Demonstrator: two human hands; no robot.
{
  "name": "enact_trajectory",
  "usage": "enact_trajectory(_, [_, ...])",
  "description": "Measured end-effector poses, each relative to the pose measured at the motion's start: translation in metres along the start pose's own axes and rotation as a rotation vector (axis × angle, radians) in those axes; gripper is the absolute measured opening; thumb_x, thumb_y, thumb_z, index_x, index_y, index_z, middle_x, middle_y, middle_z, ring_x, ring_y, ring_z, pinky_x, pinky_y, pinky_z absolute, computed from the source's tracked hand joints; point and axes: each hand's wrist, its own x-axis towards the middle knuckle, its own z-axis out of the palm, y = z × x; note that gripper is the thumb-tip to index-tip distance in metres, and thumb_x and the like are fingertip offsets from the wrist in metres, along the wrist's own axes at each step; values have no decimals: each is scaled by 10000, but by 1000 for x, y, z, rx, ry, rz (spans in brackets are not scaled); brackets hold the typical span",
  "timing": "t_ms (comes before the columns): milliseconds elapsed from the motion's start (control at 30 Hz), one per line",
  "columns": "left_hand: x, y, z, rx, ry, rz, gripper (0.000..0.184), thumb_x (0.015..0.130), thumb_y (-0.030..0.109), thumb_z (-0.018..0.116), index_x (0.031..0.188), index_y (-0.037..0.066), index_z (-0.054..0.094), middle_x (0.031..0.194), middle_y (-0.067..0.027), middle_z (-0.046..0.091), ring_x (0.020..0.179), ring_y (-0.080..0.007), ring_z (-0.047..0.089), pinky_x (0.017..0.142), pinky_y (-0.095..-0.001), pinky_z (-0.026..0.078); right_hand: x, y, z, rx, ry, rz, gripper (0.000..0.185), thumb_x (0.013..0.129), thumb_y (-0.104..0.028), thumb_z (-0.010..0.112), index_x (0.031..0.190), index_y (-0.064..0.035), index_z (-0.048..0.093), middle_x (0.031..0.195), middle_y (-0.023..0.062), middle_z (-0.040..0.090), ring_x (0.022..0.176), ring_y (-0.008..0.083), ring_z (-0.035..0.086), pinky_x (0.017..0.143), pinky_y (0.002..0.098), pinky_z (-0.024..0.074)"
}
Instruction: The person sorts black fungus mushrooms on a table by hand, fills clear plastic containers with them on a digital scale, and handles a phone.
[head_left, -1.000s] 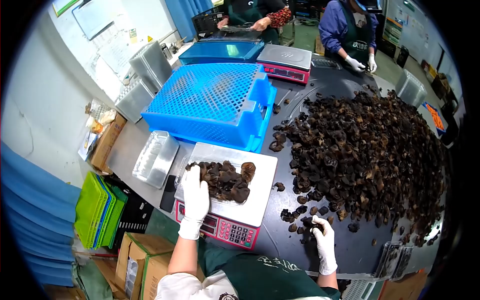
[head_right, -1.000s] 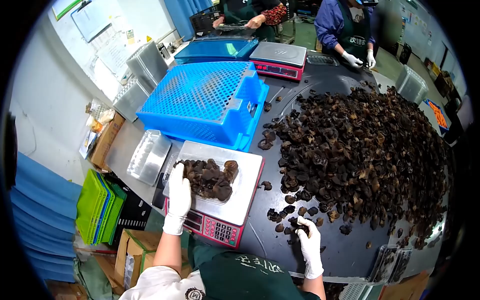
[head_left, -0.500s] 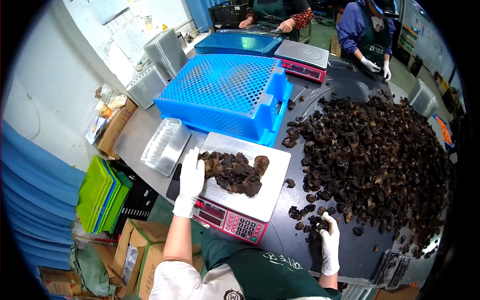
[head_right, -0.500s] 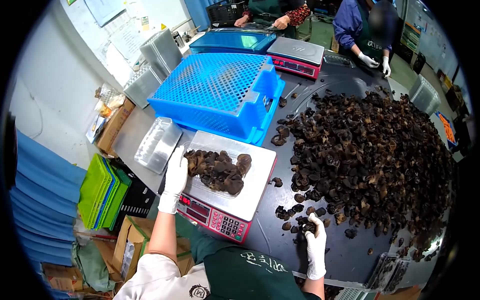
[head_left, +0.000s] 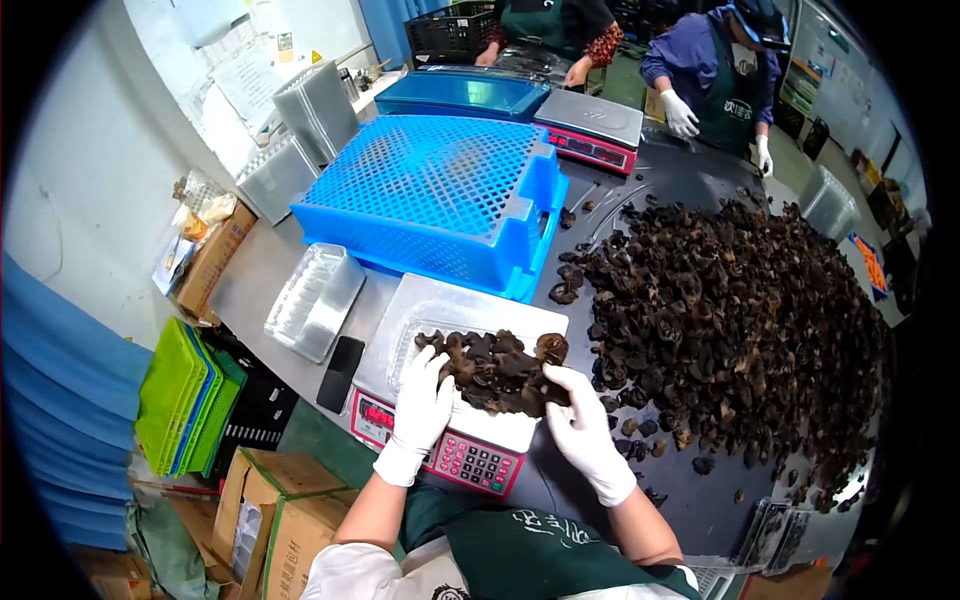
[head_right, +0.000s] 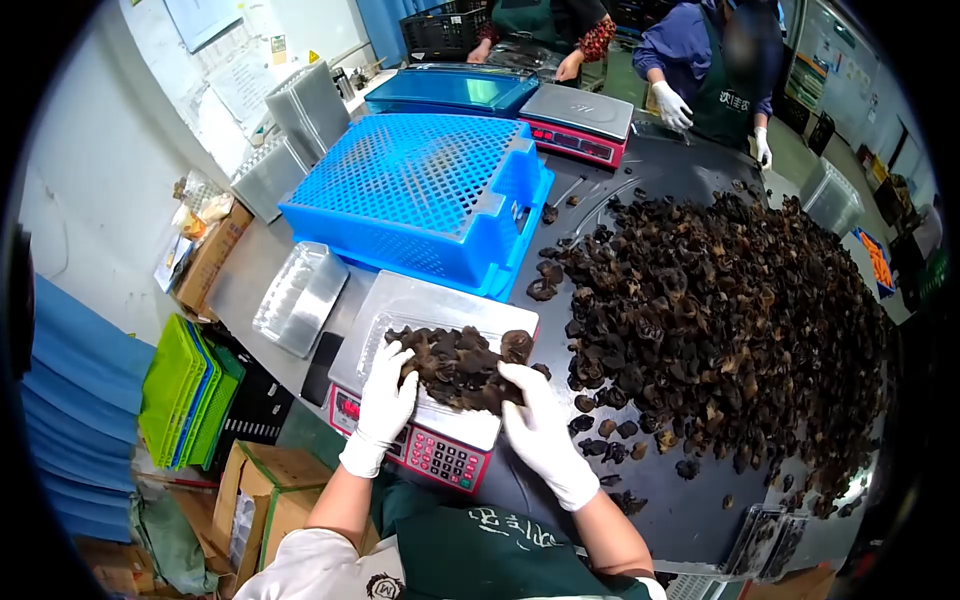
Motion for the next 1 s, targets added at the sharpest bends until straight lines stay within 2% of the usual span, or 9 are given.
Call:
enact_trajectory(100, [0,-3,-4,-10,70,-3,320,830,51,590,1146,13,565,1207,-212,551,1138,-368,526,994,-403,408,35,-13,26,-46,-100,-169,436,824,-6,548,1256,-5,486,1221,197,533,1164,329,511,1005,375,396])
enact_trajectory(200, [2,-4,-10,-59,118,-30,300,821,42,592,1117,0,572,1186,-208,563,1111,-360,543,980,-397,418,58,-18,49,-189,-229,-296,511,807,-92,616,1278,27,461,1261,219,516,1176,371,486,1030,408,365])
enact_trajectory(333, [5,-10,-22,-50,117,-46,353,827,36,584,1176,-4,556,1226,-201,546,1147,-344,524,994,-392,407,64,-17,40,-360,-155,-418,541,760,-197,676,1245,-12,522,1232,196,546,1150,344,499,992,427,358])
enact_trajectory(433, [8,-31,-20,-158,91,-180,438,844,49,575,1273,-6,507,1308,-208,496,1233,-346,462,1037,-402,370,56,-12,16,-487,-54,-303,643,696,-301,729,1247,-36,527,1259,190,522,1182,366,460,1020,473,317])
enact_trajectory(500, [10,-42,-16,-202,31,-221,524,842,65,580,1339,-18,435,1360,-222,451,1286,-354,409,1070,-405,330,50,7,10,-658,-86,-241,864,631,-415,768,1352,-72,438,1349,236,405,1261,424,341,1048,506,282])
enact_trajectory(600, [11,-39,-12,-193,-55,-182,701,789,132,659,1395,-27,344,1400,-244,399,1320,-366,365,1094,-406,294,49,17,13,-690,-218,-188,964,606,-486,772,1360,-13,402,1281,274,416,1218,434,359,1047,527,283])
enact_trajectory(633, [12,-38,-13,-200,-66,-170,701,789,132,659,1395,-27,344,1400,-244,399,1320,-366,365,1094,-406,294,50,10,15,-710,-237,-184,954,628,-474,764,1354,21,392,1275,281,413,1181,442,383,1040,536,293])
enact_trajectory(767, [14,-30,-23,-14,-206,-73,1157,553,385,855,1442,-20,235,1437,-277,317,1323,-429,327,1077,-455,306,56,15,36,-585,-329,-220,910,685,-434,739,1371,27,359,1372,262,370,1292,406,344,1073,520,273])
enact_trajectory(1000, [14,-26,-30,14,-268,-46,1202,540,509,842,1460,31,234,1446,-295,282,1319,-448,320,1069,-476,314,78,28,69,-342,-467,-262,837,751,-374,700,1422,-42,326,1420,221,355,1327,373,328,1119,428,259])
